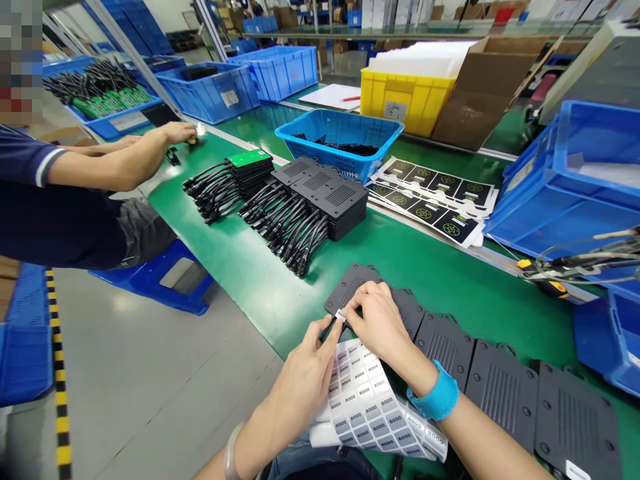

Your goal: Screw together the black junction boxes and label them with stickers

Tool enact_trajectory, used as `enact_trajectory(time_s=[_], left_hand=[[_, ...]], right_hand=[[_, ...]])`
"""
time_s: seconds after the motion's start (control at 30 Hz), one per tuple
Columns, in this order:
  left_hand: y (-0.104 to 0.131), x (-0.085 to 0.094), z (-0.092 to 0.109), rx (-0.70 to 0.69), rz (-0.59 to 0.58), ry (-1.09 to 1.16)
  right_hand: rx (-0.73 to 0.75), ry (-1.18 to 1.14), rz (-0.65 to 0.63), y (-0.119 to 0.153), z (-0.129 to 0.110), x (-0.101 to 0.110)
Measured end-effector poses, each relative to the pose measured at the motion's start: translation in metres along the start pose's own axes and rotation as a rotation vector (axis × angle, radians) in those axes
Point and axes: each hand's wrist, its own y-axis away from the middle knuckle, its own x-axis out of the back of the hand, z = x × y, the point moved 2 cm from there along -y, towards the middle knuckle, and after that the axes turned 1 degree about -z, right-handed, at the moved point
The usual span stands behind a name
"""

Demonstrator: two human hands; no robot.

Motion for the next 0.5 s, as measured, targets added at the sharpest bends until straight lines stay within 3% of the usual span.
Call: enact_trajectory(time_s=[0.27, 0.37, 0.5], left_hand=[[-0.005, 0.002, 0.01, 0.074, -0.11, -0.129], [-0.004, 0.004, 0.011, 0.085, -0.108, -0.07], [-0.002, 0.008, 0.009, 0.089, 0.003, 0.107]], right_hand=[[0.098, 0.032, 0.059, 0.005, 0.004, 0.005], [0.313, 0.13, 0.115, 0.015, 0.006, 0.008], [0.553, 0.442, 0.035, 0.027, 0.011, 0.003]])
